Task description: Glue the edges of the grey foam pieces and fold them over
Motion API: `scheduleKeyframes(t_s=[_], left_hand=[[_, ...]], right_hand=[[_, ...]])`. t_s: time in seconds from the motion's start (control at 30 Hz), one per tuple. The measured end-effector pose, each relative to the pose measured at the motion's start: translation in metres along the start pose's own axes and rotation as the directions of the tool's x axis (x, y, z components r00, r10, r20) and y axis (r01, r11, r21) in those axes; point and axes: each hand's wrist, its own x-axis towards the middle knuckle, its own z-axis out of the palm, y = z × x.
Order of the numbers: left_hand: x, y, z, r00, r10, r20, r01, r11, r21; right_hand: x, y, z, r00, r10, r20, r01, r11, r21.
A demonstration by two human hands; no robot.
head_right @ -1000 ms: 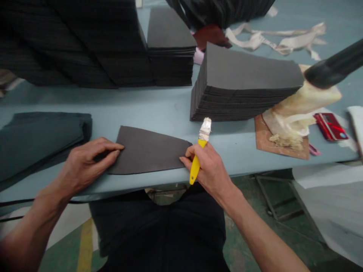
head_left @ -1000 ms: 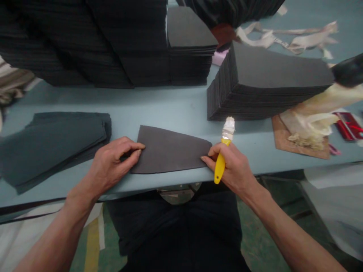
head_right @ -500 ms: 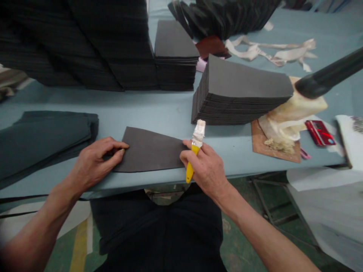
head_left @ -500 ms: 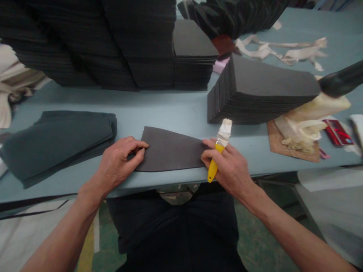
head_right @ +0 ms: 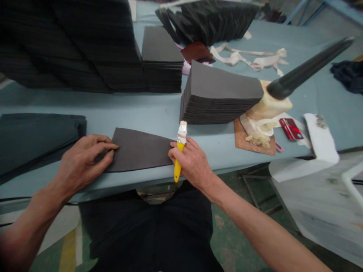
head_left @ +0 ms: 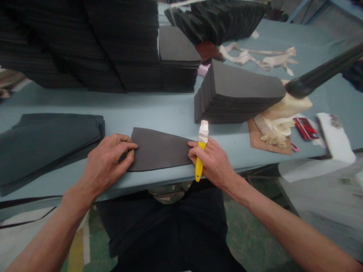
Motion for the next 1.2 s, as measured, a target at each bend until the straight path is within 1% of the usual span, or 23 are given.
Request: scheduleKeyframes(t_s=[0.07,0.17,0.27,0.33,0.43,0.5,0.6,0.7,0.8,0.9,1.0,1.1,1.2], left_hand=[[0.003,0.005,-0.001,1.0,0.03,-0.009,-0.03,0.999,0.039],[0.011,0.017,0.001,0.998,0.066,0.004,-0.066,0.998,0.012],[0.022,0.03,0.011,0.989,0.139,0.045,-0.136,0.989,-0.064],[0.028,0.035,0.02,0.98,0.175,0.098,-0.164,0.981,-0.105],[0.033,0.035,0.033,0.971,0.177,0.162,-0.154,0.977,-0.146],[0.033,0.033,0.038,0.97,0.171,0.172,-0.144,0.977,-0.158],[0.033,0.032,0.041,0.967,0.177,0.181,-0.151,0.977,-0.15],[0.033,0.034,0.041,0.967,0.176,0.186,-0.156,0.98,-0.12],[0.032,0.036,0.042,0.971,0.159,0.179,-0.143,0.985,-0.097],[0.031,0.036,0.045,0.973,0.15,0.174,-0.136,0.987,-0.09],[0.03,0.037,0.046,0.977,0.139,0.162,-0.126,0.988,-0.088],[0.03,0.039,0.047,0.98,0.132,0.149,-0.119,0.989,-0.089],[0.029,0.041,0.047,0.978,0.145,0.149,-0.137,0.989,-0.06]], right_hand=[[-0.001,0.001,0.002,1.0,-0.007,0.002,0.007,1.0,-0.017],[-0.003,0.003,0.005,1.0,-0.009,-0.006,0.009,0.999,-0.037],[-0.003,0.003,0.005,1.0,-0.005,-0.022,0.004,1.0,-0.029],[-0.003,0.002,0.005,1.0,0.011,-0.015,-0.011,1.0,-0.007],[-0.002,0.002,0.004,0.999,0.043,0.013,-0.043,0.999,0.015],[-0.001,0.002,0.002,0.999,0.041,0.023,-0.041,0.999,0.011],[0.001,0.001,-0.003,1.0,0.012,0.021,-0.011,1.0,-0.027],[0.003,-0.003,-0.007,1.0,-0.008,-0.019,0.007,0.995,-0.095],[0.009,-0.015,-0.006,0.999,0.028,-0.038,-0.031,0.997,-0.078],[0.02,-0.032,0.005,0.994,0.112,0.008,-0.113,0.991,0.073],[0.035,-0.047,0.024,0.985,0.164,0.045,-0.17,0.966,0.196],[0.043,-0.054,0.041,0.978,0.189,0.085,-0.203,0.956,0.213],[0.042,-0.053,0.047,0.982,0.172,0.083,-0.185,0.966,0.183]])
